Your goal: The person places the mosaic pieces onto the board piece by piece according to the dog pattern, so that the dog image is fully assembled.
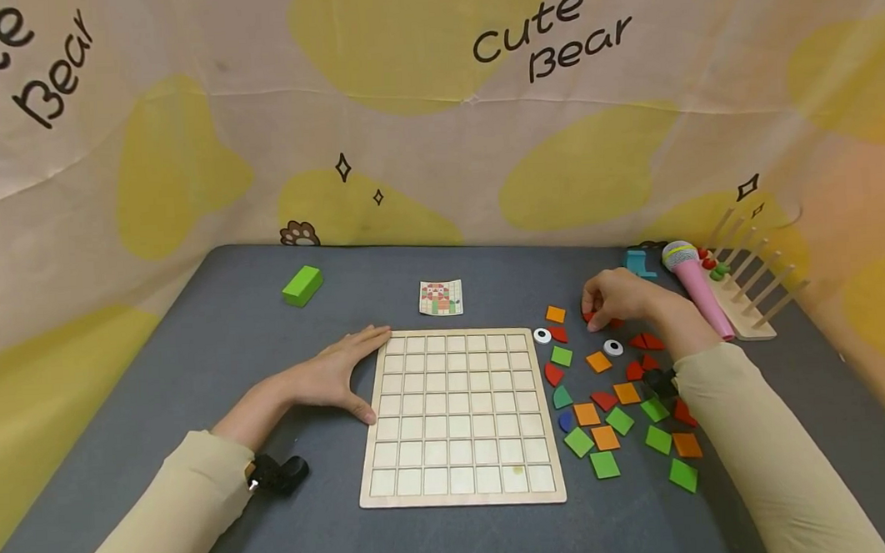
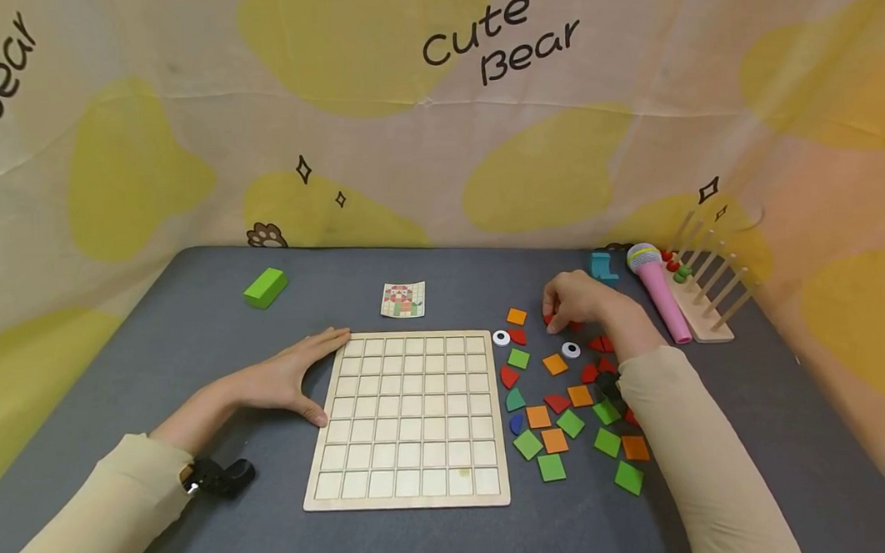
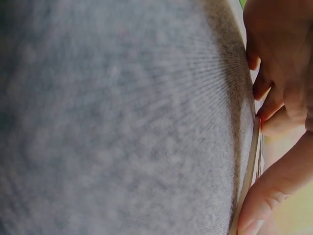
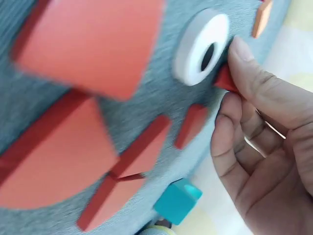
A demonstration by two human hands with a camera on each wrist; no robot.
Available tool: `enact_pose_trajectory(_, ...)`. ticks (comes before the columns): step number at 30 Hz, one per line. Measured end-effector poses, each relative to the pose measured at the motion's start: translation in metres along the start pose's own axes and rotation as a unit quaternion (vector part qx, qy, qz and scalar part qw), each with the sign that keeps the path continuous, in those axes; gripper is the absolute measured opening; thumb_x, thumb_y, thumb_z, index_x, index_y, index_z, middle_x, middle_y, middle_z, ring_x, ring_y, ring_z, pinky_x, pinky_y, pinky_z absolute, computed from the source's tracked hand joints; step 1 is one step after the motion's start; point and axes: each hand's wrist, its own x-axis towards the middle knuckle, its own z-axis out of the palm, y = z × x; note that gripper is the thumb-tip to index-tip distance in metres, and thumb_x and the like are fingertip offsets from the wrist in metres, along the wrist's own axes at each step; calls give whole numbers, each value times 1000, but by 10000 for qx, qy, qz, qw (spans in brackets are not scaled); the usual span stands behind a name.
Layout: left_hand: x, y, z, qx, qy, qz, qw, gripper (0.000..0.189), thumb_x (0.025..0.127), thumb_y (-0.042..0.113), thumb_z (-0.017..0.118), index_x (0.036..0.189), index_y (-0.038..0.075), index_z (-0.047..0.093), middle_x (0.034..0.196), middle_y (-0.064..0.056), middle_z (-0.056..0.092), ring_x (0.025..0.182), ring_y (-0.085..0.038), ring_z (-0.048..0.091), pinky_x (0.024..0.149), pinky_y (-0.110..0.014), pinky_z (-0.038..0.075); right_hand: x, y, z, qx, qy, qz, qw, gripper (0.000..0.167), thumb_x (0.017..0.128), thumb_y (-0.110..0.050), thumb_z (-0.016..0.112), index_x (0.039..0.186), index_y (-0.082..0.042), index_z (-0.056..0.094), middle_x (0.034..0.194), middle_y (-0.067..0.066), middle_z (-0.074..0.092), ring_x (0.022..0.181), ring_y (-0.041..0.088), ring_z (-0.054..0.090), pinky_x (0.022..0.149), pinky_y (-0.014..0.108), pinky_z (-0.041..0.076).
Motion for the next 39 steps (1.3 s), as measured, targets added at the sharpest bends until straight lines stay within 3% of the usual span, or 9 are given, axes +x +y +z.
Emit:
enact_pose_trajectory(4,0,-2,0,15,7,-9,10000,124,63,45,90,157,5,21,166,-14,19,155,-41,10,122,-66,11,2,-10,-2,-20,42,-64,10000,14,82,-18,80,83,-9,69,73,1,63,65,16,53,61,26,44)
enact_pose_trajectory(11,1,-3,1,81,0,-34,10000,124,63,46,90,158,6,20,167,-14,18,155,-41,9,123,-66,11,13,-45,-1,283,481,-484,9973,11,88,-21,74,83,-13,69,77,2,68,68,17,56,64,28,44)
enact_pose_trajectory(17,0,-2,1,97,20,-44,9999,124,63,46,90,158,6,21,166,-14,19,155,-41,10,122,-66,12,28,-85,8,826,632,-1192,9874,8,89,-17,73,95,-12,73,75,2,64,68,23,57,62,27,44)
enact_pose_trajectory(20,-1,-2,1,100,16,-45,9999,124,63,45,91,157,6,21,166,-14,19,155,-41,10,122,-66,12,36,-102,17,1219,687,-1375,9806,6,88,-17,74,93,-14,73,76,2,70,73,28,64,65,27,47)
enact_pose_trajectory(26,0,-1,1,105,14,-11,9999,123,63,45,90,157,5,22,166,-14,19,155,-41,10,123,-65,12,53,-132,33,1752,691,-1273,9738,4,87,-20,76,89,-17,74,80,3,77,79,27,73,73,31,56)
enact_pose_trajectory(32,2,0,1,144,-1,-83,9999,123,63,46,90,158,7,21,167,-13,19,155,-41,11,121,-67,13,65,-156,45,2253,584,-1003,9674,8,85,-16,78,89,-11,73,81,7,76,73,26,74,70,34,62)
enact_pose_trajectory(39,2,-1,0,103,-3,-142,9998,122,64,45,90,158,7,22,167,-13,19,155,-41,10,121,-68,12,77,-178,60,2178,531,-845,9709,5,86,-13,76,87,-9,73,83,6,75,70,17,73,64,26,61)
